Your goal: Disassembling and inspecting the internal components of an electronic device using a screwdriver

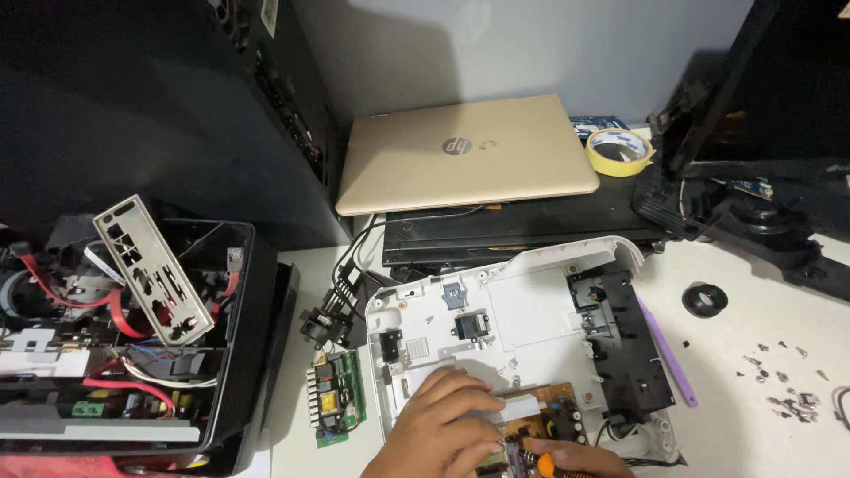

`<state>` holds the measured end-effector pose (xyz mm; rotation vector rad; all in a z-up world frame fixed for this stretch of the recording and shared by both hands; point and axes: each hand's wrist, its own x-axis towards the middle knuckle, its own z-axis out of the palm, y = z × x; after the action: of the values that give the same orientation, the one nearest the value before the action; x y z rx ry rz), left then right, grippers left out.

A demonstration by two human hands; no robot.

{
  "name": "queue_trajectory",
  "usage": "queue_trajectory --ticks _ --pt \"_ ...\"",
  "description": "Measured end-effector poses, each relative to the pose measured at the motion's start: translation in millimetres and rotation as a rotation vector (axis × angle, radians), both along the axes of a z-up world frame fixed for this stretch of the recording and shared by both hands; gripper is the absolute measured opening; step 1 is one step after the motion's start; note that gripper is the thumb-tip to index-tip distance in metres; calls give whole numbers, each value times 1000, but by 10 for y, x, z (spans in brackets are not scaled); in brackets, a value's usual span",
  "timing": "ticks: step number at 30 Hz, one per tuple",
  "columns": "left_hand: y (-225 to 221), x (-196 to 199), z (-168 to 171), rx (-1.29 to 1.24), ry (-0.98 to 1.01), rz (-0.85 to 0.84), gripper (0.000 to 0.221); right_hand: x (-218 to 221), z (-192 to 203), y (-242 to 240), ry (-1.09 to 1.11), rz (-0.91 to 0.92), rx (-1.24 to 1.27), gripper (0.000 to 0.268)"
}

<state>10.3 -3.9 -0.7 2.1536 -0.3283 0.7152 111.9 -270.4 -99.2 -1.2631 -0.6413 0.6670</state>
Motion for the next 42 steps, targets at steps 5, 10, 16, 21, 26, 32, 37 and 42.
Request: queue_trajectory --ticks 5,10,16,21,26,32,37,42 --pt "7 -12 21 20 12 -18 23 89 43 -22 34 147 9 54" --pt "-13 -19 110 49 -5 -23 22 -448 230 494 -397 -570 -150 43" --pt "-14 -17 75 82 -20 -28 15 300 -17 4 90 348 161 56" --pt "-42 -34 17 112 2 0 11 22 -183 90 95 46 301 48" --pt "-23 -40 -15 102 7 -24 28 -44 -226 100 77 13 127 59" --pt "1 -23 -30 117 38 -17 28 219 -309 -69 256 165 270 53" --pt "26 -14 -46 175 56 -17 36 366 -252 -185 591 123 -124 56" --pt "23 -29 -41 172 103 -19 40 -70 138 272 -350 -143 298 62"
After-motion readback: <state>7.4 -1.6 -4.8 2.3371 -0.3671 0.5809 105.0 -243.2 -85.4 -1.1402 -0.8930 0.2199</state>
